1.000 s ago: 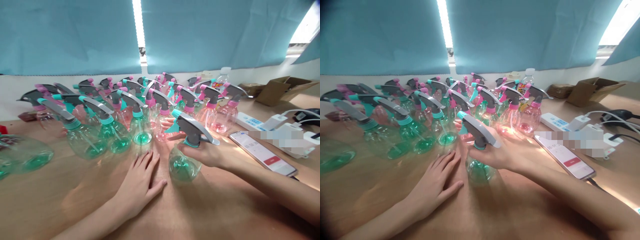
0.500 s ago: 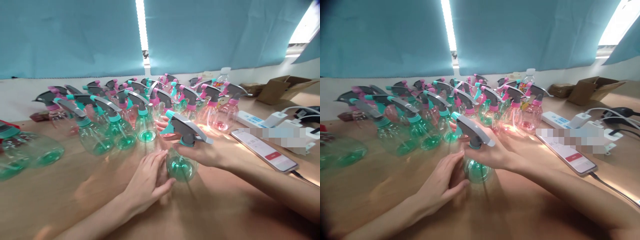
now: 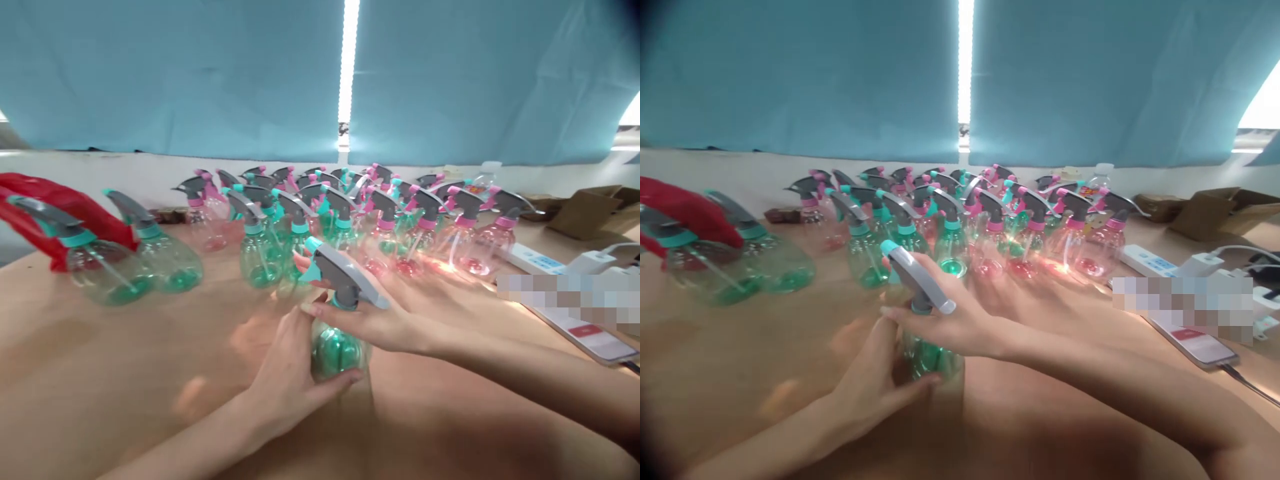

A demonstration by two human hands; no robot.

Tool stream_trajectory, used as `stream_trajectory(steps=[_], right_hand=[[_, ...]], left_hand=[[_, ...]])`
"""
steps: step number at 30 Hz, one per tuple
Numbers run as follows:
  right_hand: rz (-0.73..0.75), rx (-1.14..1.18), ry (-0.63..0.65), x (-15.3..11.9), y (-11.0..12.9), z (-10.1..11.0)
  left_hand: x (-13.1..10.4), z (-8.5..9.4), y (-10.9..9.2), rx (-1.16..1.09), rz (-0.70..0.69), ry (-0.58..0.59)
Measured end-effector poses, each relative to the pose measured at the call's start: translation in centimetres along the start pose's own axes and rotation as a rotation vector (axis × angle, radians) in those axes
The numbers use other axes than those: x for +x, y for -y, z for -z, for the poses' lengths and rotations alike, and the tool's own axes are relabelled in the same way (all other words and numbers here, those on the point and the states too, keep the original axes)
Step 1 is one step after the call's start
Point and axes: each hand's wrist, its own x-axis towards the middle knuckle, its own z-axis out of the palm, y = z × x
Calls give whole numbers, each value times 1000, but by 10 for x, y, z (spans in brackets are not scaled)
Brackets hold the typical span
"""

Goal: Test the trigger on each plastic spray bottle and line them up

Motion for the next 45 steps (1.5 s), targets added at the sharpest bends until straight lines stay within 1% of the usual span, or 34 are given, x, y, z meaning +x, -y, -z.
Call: stream_trajectory(steps=[3, 5, 7, 8, 10, 11, 12, 13, 15, 16, 18, 20, 21, 22, 25, 28, 31, 37, 41, 45], right_hand=[[57, 53, 71, 17, 8, -33], [99, 92, 108, 29, 12, -52], [139, 92, 134, 42, 15, -66], [156, 71, 149, 48, 16, -71], [190, 2, 192, 59, 18, -75], [202, -50, 218, 65, 19, -74], [214, -116, 244, 70, 20, -71], [233, -190, 251, 74, 21, -67], [263, -342, 220, 82, 24, -54], [287, -416, 203, 86, 26, -46], [294, -589, 117, 96, 30, -31], [329, -742, 68, 108, 35, -18], [327, -800, 45, 115, 37, -13], [313, -862, 23, 123, 40, -10], [251, -981, -25, 145, 44, -7], [137, -1086, -32, 163, 44, -12], [32, -1134, 8, 173, 43, -20], [-25, -1145, 81, 183, 35, -31], [-44, -1148, 109, 190, 28, -32], [-49, -1144, 119, 193, 24, -30]], left_hand=[[-23, 17, 7, 80, 73, -104], [-35, 29, 10, 131, 116, -173], [-42, 44, 14, 195, 127, -201], [-44, 52, 16, 235, 130, -193], [-47, 68, 21, 307, 145, -174], [-48, 76, 24, 348, 158, -177], [-49, 83, 29, 370, 142, -164], [-49, 89, 35, 392, 145, -173], [-47, 99, 49, 462, 223, -200], [-45, 103, 58, 511, 254, -257], [-38, 111, 75, 633, 259, -290], [-29, 119, 90, 677, 274, -301], [-24, 123, 95, 709, 279, -295], [-18, 127, 100, 803, 272, -255], [-4, 138, 110, 873, 274, -237], [7, 144, 114, 916, 274, -209], [13, 146, 116, 969, 251, -186], [20, 145, 114, 1040, 214, -179], [23, 144, 124, 1041, 216, -198], [23, 141, 131, 986, 194, -242]])
